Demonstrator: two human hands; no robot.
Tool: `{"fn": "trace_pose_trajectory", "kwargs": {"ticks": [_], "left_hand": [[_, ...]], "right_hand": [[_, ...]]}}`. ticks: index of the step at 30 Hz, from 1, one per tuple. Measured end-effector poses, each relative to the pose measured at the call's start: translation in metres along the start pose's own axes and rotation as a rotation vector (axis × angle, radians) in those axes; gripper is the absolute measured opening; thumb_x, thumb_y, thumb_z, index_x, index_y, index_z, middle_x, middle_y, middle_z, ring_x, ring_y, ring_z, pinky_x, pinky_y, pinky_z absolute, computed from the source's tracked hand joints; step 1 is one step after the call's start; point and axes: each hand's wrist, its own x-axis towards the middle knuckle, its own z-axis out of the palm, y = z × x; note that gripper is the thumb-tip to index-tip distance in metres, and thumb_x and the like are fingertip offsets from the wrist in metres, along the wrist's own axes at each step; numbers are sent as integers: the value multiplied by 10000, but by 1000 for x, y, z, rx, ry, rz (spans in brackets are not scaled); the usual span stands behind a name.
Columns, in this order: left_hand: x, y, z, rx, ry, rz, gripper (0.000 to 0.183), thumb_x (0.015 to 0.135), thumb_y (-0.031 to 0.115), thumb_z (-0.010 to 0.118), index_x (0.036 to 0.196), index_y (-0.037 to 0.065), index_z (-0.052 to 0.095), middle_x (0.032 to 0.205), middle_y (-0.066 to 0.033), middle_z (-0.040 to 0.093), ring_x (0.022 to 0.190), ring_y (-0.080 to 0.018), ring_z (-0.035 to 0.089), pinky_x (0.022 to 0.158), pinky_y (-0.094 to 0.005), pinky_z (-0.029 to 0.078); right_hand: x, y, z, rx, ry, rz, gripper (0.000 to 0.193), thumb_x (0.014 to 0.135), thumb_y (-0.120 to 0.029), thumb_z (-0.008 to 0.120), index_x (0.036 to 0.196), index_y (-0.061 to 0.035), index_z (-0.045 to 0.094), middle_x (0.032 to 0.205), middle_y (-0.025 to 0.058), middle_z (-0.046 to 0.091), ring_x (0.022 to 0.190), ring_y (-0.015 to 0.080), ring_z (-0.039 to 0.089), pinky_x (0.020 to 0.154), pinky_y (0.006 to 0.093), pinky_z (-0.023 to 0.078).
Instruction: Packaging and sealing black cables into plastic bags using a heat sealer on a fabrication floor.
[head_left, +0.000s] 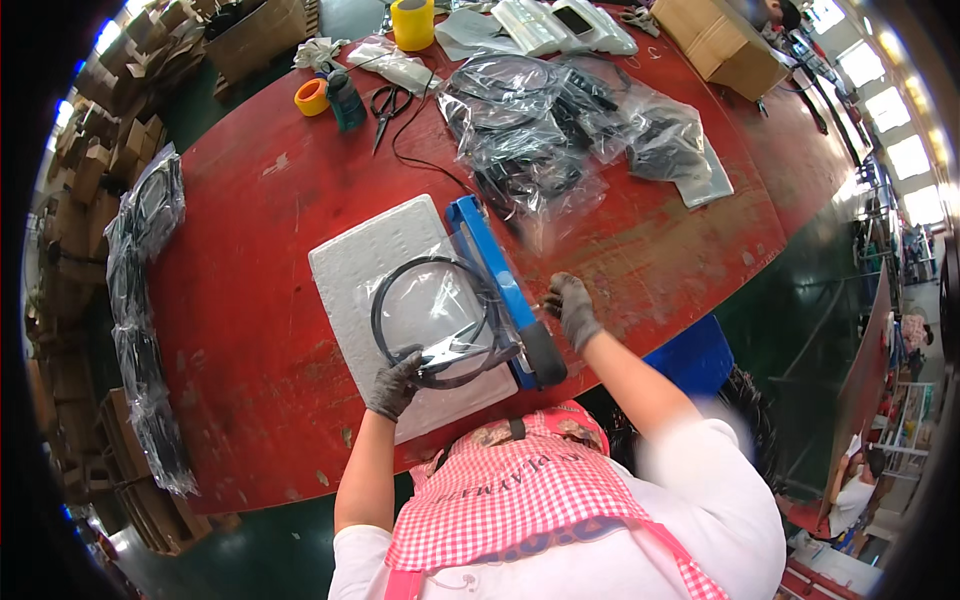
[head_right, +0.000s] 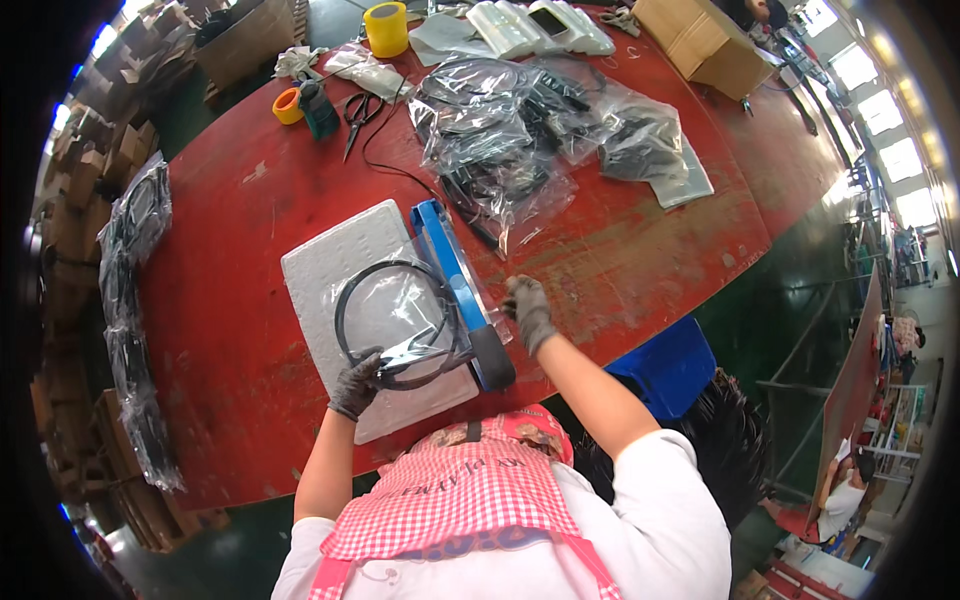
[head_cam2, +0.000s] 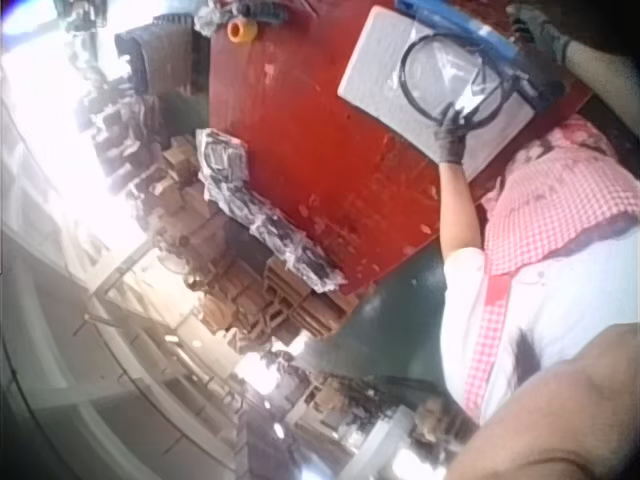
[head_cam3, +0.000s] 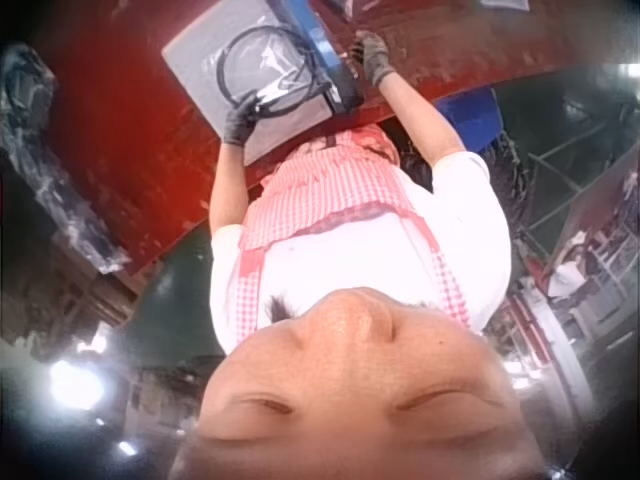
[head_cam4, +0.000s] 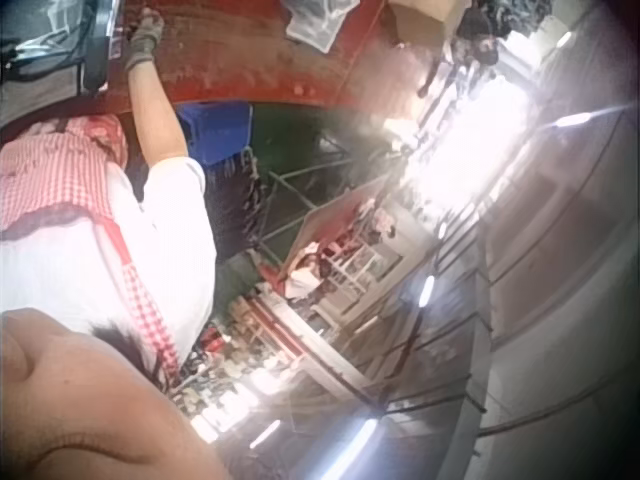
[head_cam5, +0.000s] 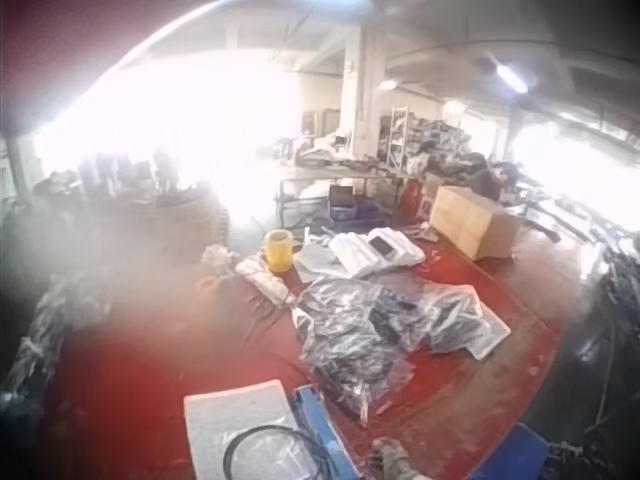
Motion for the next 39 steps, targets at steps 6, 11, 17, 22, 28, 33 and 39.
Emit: {"fn": "trace_pose_trajectory", "kwargs": {"ticks": [6, 11, 17, 22, 28, 33, 39], "left_hand": [[-52, 28, -58, -170, 214, 179, 330, 778, 96, 618, 1070, 18, 488, 917, -130, 592, 810, -248, 599, 700, -365, 522], [-109, 19, -137, -453, 415, 437, 283, 825, 141, 564, 1090, 73, 494, 988, -86, 585, 858, -214, 582, 760, -344, 486], [-111, -58, -191, -557, 879, 385, 239, 836, 235, 567, 981, 47, 544, 849, -49, 596, 697, -159, 570, 549, -276, 484], [-118, -33, -106, -209, 784, -138, 211, 836, 237, 554, 912, 41, 532, 778, -90, 590, 564, -164, 559, 455, -274, 479], [-101, -31, -30, 81, 213, 57, 402, 813, 398, 562, 976, 32, 531, 857, -103, 603, 692, -187, 596, 602, -310, 512], [-81, -7, 62, -592, -355, -172, 798, 697, 684, 468, 1132, 15, 484, 1085, -177, 549, 1024, -314, 517, 863, -482, 405], [-88, 23, -9, -191, -117, 105, 522, 774, 329, 622, 1206, 85, 460, 1045, -102, 574, 963, -228, 551, 872, -403, 431]], "right_hand": [[135, 23, 7, 374, 152, 309, 179, 819, -263, 559, 736, -143, 456, 503, 3, 380, 377, 125, 378, 327, 233, 332], [163, 19, 21, 287, 119, 366, 192, 850, -242, 496, 684, -158, 451, 459, -40, 331, 349, 93, 318, 307, 217, 280], [163, -8, -2, 340, 0, 637, 184, 842, -189, 467, 665, -176, 418, 453, -81, 285, 334, 50, 272, 277, 189, 213], [76, -122, 80, -119, 55, -114, 233, 863, -262, 495, 653, -184, 429, 513, -72, 368, 357, 46, 296, 296, 180, 223], [-72, -190, 186, -382, -525, -546, 154, 850, -225, 556, 735, -125, 531, 491, -61, 377, 392, 23, 302, 366, 175, 224], [-227, -184, 177, -678, -869, -546, 132, 826, -198, 584, 772, -83, 550, 566, -28, 473, 469, 42, 391, 419, 191, 283], [-245, -141, 100, -945, -1125, 383, 170, 853, -172, 552, 764, -28, 573, 551, -14, 474, 503, 45, 449, 455, 220, 369]]}}
